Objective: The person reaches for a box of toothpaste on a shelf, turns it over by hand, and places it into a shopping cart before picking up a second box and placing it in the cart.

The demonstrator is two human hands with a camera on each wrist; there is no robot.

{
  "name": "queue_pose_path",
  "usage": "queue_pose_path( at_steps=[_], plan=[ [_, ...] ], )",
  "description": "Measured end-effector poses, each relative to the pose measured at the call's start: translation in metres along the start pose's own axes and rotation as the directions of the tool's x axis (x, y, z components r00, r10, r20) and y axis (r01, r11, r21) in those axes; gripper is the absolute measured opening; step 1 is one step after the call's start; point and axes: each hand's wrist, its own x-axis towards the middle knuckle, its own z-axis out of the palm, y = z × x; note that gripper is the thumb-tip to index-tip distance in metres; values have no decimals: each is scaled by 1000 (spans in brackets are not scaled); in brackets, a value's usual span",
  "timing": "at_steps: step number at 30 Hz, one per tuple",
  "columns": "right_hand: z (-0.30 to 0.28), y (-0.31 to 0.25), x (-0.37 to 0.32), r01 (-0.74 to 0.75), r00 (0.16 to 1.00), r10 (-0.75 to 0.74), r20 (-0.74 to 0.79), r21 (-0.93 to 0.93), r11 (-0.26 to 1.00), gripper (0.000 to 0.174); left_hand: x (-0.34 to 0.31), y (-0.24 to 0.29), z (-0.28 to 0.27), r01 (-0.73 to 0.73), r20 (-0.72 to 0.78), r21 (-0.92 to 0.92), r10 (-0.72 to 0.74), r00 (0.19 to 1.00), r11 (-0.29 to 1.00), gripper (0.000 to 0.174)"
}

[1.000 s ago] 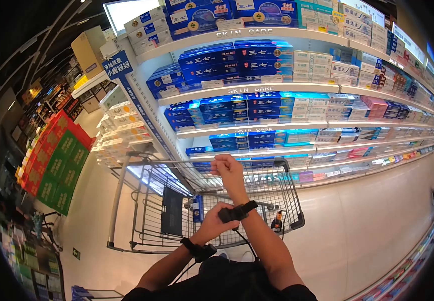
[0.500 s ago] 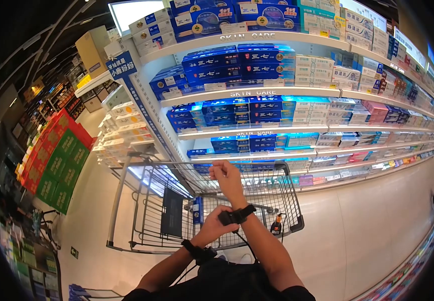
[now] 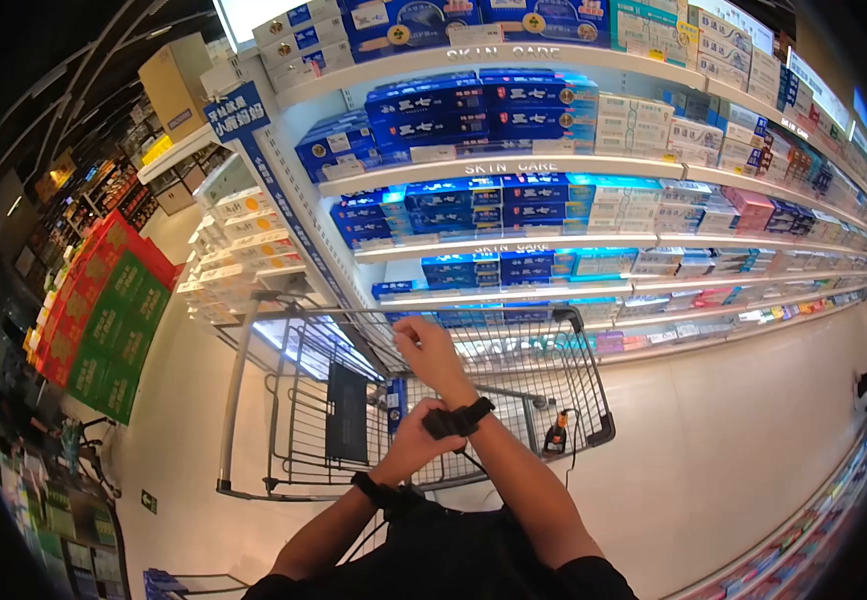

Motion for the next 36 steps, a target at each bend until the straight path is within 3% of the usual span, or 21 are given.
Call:
queue_pose_path(
  at_steps=[2,3,5,6,7,13,19,25,28,31,34,36],
  plan=[
    [11,-4,5,12,1000,-12,2,23,1000,17,-1,-10,-15,6,24,-140,-2,1000,990,47],
    [18,-10,8,10,1000,-10,1,24,1000,17,-2,-5,-22,-17,21,-95,19,1000,995,48],
    [31,-10,14,-26,998,20,58,96,995,20,-7,6,-35,23,27,-176,-18,999,984,48],
    [38,-16,19,-58,996,47,75,150,987,20,-18,-10,-35,-59,15,-83,60,998,995,47],
    [46,-21,19,-90,993,73,91,204,975,20,-12,12,-50,12,17,-168,-9,1000,986,46],
    [98,-28,34,-164,986,140,89,385,908,18,-24,22,-101,-2,14,-178,5,1000,984,44],
    [127,-22,46,-169,984,178,28,490,855,18,-30,24,-138,44,29,-210,-38,999,977,44],
    [140,-22,55,-83,958,236,-162,631,771,17,-27,27,-162,77,80,-199,-62,995,977,44],
    [144,-22,57,-38,962,207,-177,665,746,16,-27,27,-170,77,96,-177,-60,994,981,43],
    [147,-16,60,-43,965,184,-186,582,812,18,-26,28,-176,92,103,-182,-74,992,979,44],
    [151,-14,63,-70,970,138,-202,314,947,16,-26,30,-178,84,91,-168,-69,993,982,44],
    [155,-7,63,-115,977,163,-135,309,944,16,-25,27,-180,74,75,-170,-62,995,983,45]
  ],
)
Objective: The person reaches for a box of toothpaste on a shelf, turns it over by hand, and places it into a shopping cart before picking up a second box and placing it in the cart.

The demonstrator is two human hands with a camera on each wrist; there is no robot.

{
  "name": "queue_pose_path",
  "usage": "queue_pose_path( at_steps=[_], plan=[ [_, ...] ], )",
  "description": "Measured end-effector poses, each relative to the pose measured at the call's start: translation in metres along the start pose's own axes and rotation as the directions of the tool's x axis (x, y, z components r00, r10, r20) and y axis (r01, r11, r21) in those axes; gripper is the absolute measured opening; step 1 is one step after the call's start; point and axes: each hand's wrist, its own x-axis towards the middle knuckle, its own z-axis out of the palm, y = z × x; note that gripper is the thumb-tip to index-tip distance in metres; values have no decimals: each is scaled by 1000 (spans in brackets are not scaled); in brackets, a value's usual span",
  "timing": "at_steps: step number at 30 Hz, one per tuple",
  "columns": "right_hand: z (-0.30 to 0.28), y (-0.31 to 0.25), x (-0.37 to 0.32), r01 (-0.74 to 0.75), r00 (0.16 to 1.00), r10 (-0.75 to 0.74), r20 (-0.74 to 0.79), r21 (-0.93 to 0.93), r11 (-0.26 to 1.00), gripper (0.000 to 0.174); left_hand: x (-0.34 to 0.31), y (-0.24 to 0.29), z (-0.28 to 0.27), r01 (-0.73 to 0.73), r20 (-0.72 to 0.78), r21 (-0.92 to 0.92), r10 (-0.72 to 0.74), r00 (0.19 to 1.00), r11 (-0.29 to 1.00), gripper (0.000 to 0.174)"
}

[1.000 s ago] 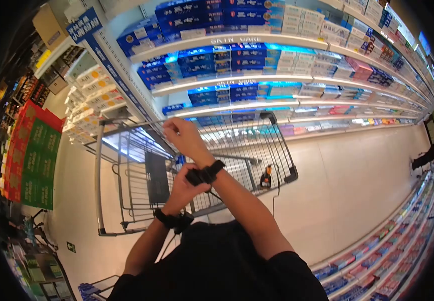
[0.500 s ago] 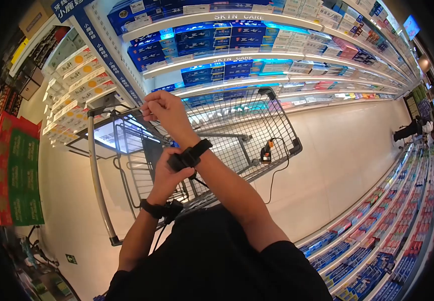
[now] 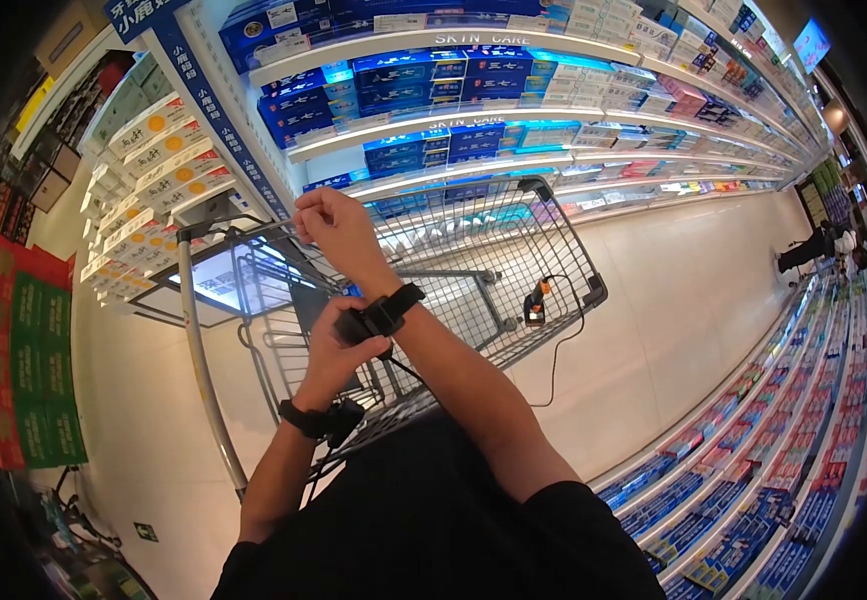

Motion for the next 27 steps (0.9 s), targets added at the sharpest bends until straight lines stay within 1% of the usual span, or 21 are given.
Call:
queue_pose_path(
  at_steps=[4,7,9,10,12,13,15,16,17,19,20,21,23,24,27],
  plan=[
    [5,-2,-2,-125,982,125,142,-13,992,18,-1,-7,-2,-31,-10,-29,30,999,999,45],
    [9,9,0,-128,964,146,224,-92,987,18,-4,-7,-3,-50,-11,-30,49,999,998,44],
    [10,5,-1,2,960,84,267,-308,951,17,-4,-6,-4,-73,6,-49,73,997,996,45],
    [11,2,-2,69,954,59,293,-409,910,17,-4,-4,-5,-112,-18,-68,111,994,991,44],
    [9,1,-2,208,937,-7,349,-543,813,17,-3,2,-7,-189,-68,-102,182,981,977,41],
    [8,0,-2,276,925,-37,378,-601,750,17,-5,7,-12,-240,-88,53,244,966,969,39],
    [6,-8,-2,343,906,-51,419,-660,668,18,-13,24,-24,-315,-96,354,370,924,881,34],
    [6,-9,-5,372,896,-51,441,-684,627,19,-16,37,-21,-356,-102,429,436,894,830,26],
    [4,-6,-9,417,872,-90,482,-633,653,17,-16,55,-16,-410,-23,529,495,869,743,26],
    [2,0,-15,506,810,-176,559,-515,693,14,-10,90,-5,-505,152,689,578,802,519,26],
    [5,-5,-14,565,750,-71,657,-581,586,15,-8,97,0,-485,164,711,550,819,510,28],
    [6,-11,-18,581,724,-72,686,-550,601,19,-2,102,2,-546,272,709,541,796,447,30],
    [5,-22,-29,611,668,-76,740,-488,624,28,13,111,5,-668,481,671,498,722,322,35],
    [4,-7,-36,630,704,-224,674,-448,634,25,15,116,9,-657,523,697,423,740,288,35],
    [-1,4,-46,573,741,-170,650,-479,664,25,21,105,6,-693,581,662,389,715,285,28]
  ],
)
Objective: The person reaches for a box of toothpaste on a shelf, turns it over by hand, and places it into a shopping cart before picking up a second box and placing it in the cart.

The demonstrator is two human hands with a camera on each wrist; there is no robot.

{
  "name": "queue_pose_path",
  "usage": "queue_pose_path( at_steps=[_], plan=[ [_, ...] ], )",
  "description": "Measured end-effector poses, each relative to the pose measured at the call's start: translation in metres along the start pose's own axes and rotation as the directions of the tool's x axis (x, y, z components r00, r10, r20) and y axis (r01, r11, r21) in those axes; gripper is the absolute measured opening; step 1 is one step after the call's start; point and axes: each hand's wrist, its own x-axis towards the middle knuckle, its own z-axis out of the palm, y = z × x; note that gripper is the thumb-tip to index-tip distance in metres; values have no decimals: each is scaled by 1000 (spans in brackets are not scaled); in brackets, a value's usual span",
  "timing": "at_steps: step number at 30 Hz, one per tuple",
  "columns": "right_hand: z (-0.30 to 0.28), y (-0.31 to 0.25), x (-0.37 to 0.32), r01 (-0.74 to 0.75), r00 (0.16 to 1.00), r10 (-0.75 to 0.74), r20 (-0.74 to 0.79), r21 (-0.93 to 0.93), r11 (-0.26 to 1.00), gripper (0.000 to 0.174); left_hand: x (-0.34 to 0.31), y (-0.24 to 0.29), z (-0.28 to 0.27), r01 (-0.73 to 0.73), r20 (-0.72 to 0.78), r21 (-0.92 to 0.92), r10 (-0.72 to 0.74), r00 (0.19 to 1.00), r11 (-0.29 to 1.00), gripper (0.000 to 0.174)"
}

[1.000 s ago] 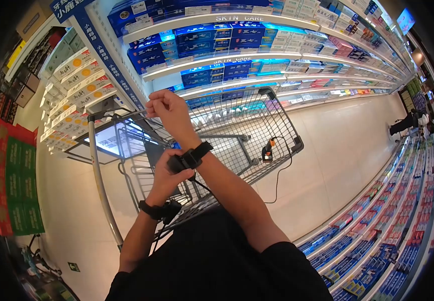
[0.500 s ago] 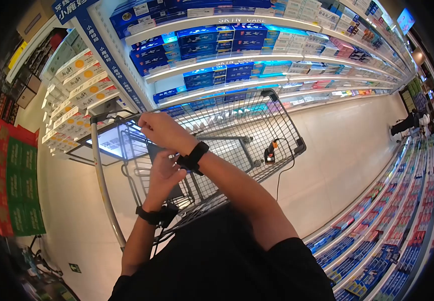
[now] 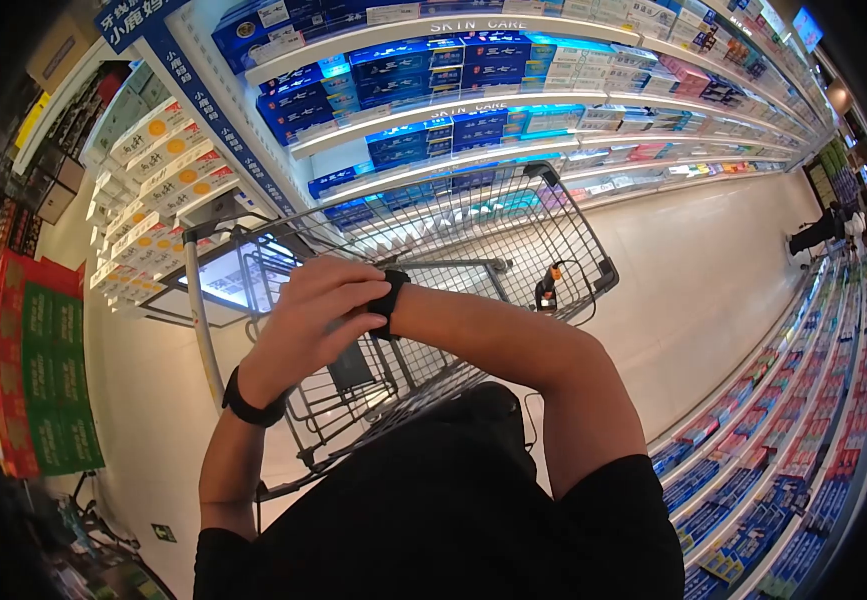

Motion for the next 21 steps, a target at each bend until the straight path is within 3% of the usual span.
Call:
queue_pose_path(
  at_steps=[6,12,15,21],
  plan=[
    [5,4,-16,-156,985,153,76,34,987,24,-3,-11,15,-45,-33,-66,43,999,997,16],
    [21,8,-22,-249,965,242,104,58,967,24,3,-10,23,141,36,2,-141,989,990,8],
    [28,9,-25,-286,953,278,118,62,956,24,7,-18,22,190,72,-136,-182,981,972,5],
    [45,13,-44,-359,926,348,145,55,932,24,11,-35,31,224,135,-222,-198,971,949,9]
  ],
)
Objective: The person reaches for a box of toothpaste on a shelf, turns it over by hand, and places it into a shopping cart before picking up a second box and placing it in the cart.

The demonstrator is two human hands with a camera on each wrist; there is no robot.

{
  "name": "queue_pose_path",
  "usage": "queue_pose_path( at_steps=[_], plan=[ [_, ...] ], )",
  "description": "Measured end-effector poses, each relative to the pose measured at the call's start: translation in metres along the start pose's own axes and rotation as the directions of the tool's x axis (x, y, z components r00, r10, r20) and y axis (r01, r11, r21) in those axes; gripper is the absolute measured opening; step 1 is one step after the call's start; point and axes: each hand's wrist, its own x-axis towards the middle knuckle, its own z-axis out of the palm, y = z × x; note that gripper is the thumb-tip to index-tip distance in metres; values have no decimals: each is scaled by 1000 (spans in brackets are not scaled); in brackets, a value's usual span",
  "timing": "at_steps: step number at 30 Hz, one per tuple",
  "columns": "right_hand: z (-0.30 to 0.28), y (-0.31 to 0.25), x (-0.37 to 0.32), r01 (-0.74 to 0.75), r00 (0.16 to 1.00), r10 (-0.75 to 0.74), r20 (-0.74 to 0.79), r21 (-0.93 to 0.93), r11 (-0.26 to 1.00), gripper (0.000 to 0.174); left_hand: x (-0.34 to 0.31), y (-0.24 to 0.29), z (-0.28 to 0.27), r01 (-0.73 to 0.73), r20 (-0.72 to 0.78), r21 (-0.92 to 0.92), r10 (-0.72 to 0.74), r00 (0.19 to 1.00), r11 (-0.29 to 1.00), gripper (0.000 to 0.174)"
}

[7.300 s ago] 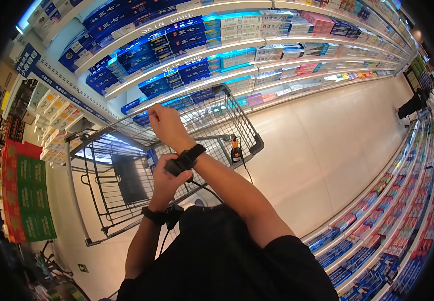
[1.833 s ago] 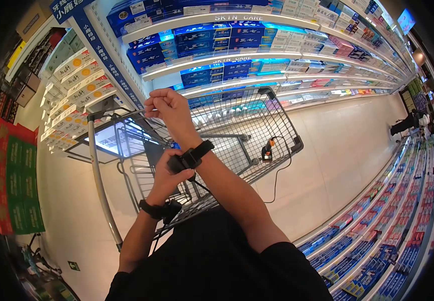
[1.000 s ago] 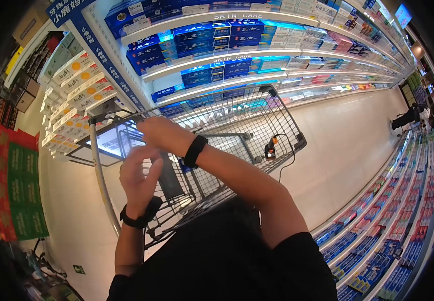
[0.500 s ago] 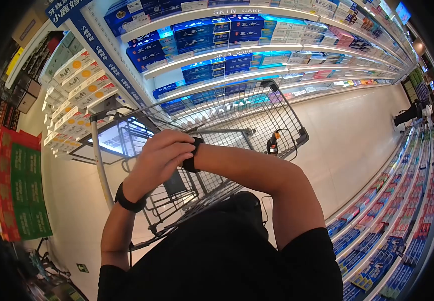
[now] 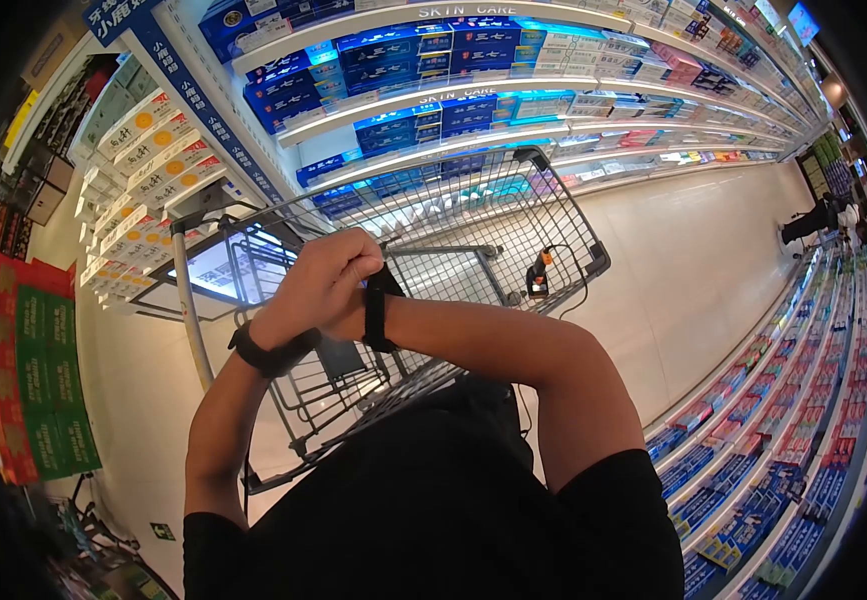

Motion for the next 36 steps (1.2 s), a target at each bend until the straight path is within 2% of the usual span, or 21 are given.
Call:
queue_pose_path(
  at_steps=[3,6,8,11,13,16,19,22,28,30,32,34,36],
  plan=[
    [10,6,-10,-47,999,47,3,-11,999,24,5,-3,2,46,79,-10,-45,996,999,12],
    [15,-5,-15,-123,991,127,41,-76,989,24,9,-17,5,224,103,-262,-204,974,939,18],
    [3,-30,-16,-222,950,256,181,-189,957,17,12,-19,6,268,137,-294,-237,962,917,23],
    [28,-13,-18,-70,940,208,270,-446,892,13,13,-33,12,292,164,-286,-254,953,912,24],
    [38,-1,-21,89,963,69,260,-550,831,12,18,-41,15,323,167,-287,-285,944,902,24],
    [30,-15,-21,188,916,76,394,-590,785,5,25,-55,26,354,187,-226,-316,930,907,24],
    [22,-43,-27,236,843,95,529,-523,819,2,29,-68,30,364,183,-231,-327,927,902,25],
    [22,-38,-32,284,868,-36,495,-438,853,3,29,-59,30,405,249,-192,-355,901,894,23],
    [-4,-44,-29,189,842,65,535,-405,894,10,15,-27,15,479,291,-440,-385,876,759,19],
    [-21,-62,-29,-175,880,242,409,-194,965,12,8,-21,15,459,291,-499,-356,888,735,18],
    [-24,-62,-32,-283,914,274,298,-14,959,15,0,-15,19,438,286,-507,-334,898,742,19],
    [-15,-49,-35,-149,978,137,157,69,986,17,-6,-11,22,419,274,-496,-320,907,761,18],
    [-18,-49,-33,-126,972,126,197,-10,992,17,-10,-8,22,401,256,-463,-315,914,790,18]
  ],
)
